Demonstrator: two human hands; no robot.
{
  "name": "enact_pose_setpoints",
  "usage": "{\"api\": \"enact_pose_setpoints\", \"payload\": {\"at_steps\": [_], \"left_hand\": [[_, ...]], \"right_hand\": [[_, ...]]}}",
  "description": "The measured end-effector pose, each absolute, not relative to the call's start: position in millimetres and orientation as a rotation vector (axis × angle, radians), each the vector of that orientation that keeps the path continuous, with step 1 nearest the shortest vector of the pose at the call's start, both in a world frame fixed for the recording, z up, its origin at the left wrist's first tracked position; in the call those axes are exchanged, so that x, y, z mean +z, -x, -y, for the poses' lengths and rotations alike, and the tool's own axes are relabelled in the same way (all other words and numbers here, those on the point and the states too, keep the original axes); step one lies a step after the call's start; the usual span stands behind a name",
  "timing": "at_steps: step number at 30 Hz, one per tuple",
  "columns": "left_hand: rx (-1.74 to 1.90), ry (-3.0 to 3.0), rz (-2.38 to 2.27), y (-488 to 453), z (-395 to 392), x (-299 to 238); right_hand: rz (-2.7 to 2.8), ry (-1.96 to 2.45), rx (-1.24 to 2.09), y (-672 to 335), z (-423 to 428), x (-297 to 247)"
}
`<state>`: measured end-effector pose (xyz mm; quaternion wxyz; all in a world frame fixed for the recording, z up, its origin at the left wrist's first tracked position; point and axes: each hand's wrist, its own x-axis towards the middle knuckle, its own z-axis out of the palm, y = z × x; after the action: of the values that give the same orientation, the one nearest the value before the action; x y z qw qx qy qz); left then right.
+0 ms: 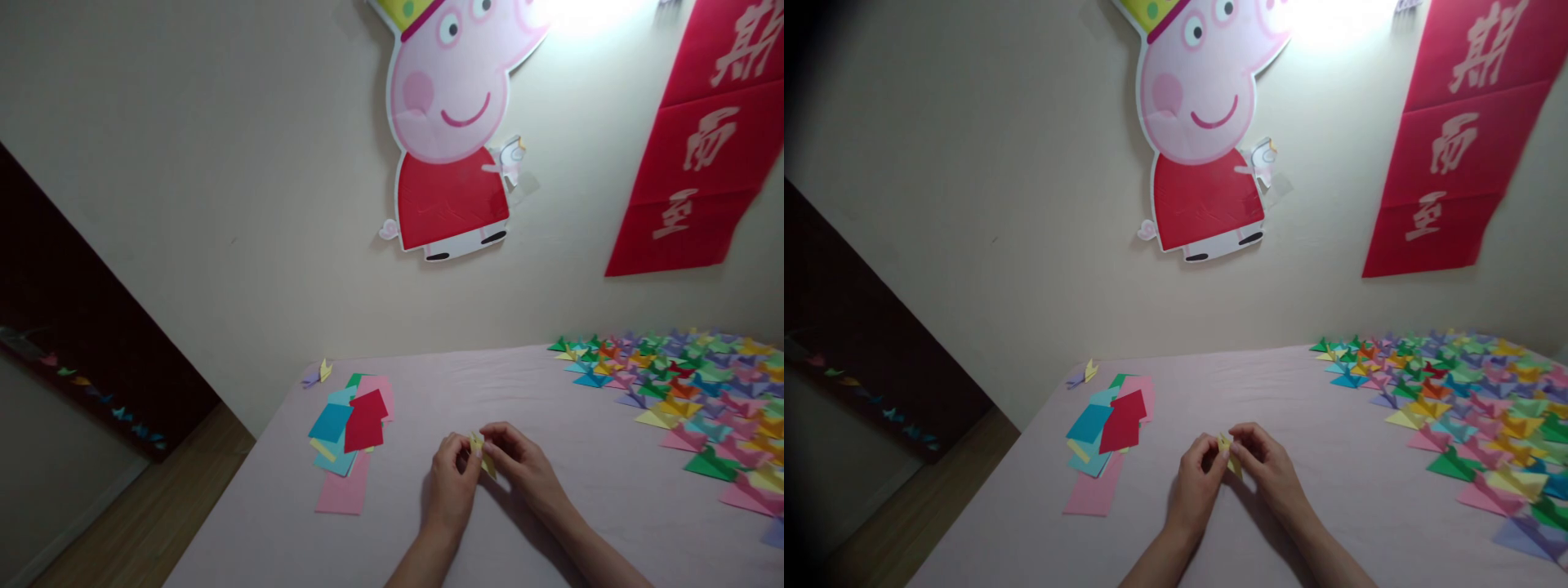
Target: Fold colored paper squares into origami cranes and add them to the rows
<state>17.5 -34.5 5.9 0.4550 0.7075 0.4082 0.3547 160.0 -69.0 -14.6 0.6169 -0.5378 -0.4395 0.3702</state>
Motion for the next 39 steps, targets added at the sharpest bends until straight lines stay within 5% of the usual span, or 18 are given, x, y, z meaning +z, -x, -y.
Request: {"api": "enact_pose_setpoints", "payload": {"at_steps": [39], "left_hand": [[0.972,-1.774,-0.873,-14,23,3]], "right_hand": [[1.24,1.292,0.741,-162,75,4]]}}
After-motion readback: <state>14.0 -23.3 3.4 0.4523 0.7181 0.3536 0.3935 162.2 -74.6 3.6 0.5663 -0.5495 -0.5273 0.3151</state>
